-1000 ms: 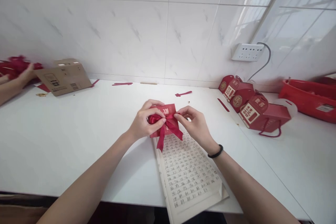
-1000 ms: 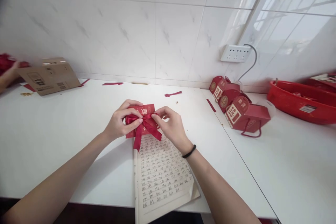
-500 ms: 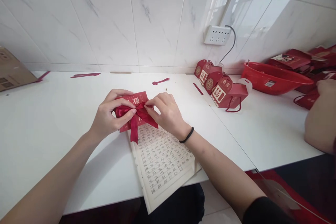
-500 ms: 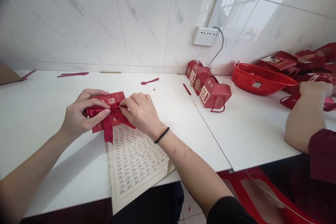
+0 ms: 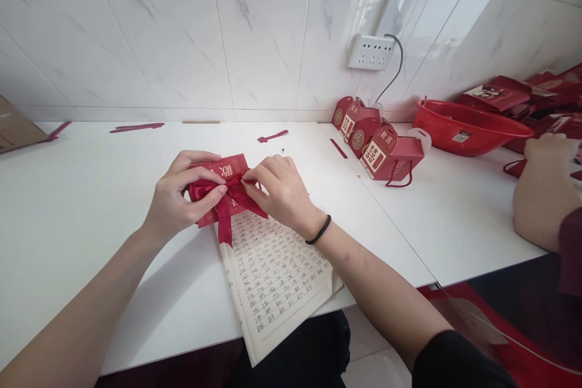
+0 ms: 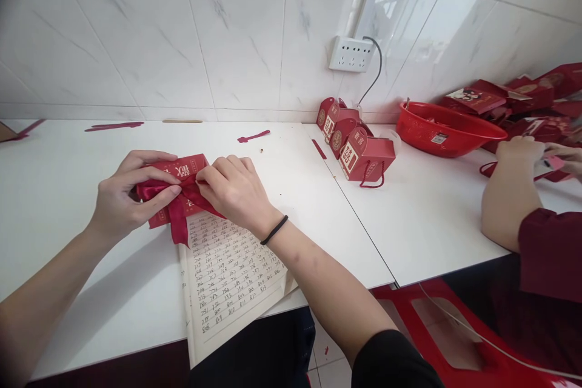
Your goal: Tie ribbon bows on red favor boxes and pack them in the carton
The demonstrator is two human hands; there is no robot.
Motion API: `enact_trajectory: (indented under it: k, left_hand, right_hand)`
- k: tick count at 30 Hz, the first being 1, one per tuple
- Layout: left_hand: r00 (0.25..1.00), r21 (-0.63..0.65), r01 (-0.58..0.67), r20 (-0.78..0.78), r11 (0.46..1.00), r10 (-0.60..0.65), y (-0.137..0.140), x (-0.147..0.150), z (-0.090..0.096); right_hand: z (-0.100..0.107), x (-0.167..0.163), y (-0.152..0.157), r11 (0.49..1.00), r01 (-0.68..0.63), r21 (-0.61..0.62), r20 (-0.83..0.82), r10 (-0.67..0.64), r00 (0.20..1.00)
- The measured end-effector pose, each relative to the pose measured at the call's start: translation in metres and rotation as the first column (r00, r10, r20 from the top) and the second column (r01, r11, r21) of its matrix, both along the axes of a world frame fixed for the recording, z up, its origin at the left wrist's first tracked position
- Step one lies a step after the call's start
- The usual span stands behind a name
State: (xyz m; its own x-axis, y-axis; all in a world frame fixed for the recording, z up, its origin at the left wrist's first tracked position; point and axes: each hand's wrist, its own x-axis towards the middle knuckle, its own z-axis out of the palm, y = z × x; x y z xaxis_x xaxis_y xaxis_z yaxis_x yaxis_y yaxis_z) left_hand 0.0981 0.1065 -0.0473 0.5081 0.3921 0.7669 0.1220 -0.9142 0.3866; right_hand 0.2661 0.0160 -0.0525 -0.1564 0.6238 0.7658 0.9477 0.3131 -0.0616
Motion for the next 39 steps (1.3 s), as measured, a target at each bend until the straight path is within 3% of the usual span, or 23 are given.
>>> enact_trajectory:
  k: [9, 17, 39]
  left_hand:
    - [0.999, 0.083, 0.038, 0.010, 0.996, -0.039, 0.0036, -0.0010, 0.0007]
    - [0.999, 0.063, -0.016, 0.029, 0.998, 0.014, 0.0016, 0.0027, 0.0016]
    - [1.000, 0.075, -0.014, 0.025, 0.997, 0.012, 0.0016, 0.0015, 0.0010]
  right_hand:
    - [0.0003, 0.0012, 0.0014, 0.999, 0.052, 0.000, 0.086, -0.052, 0.995]
    - [0.0042, -0.0001, -0.0013, 0.994, 0.100, -0.035, 0.247, -0.088, 0.965]
    - [0.0065, -0.0002, -0.0034, 0.996, 0.081, 0.038, 0.237, -0.088, 0.967]
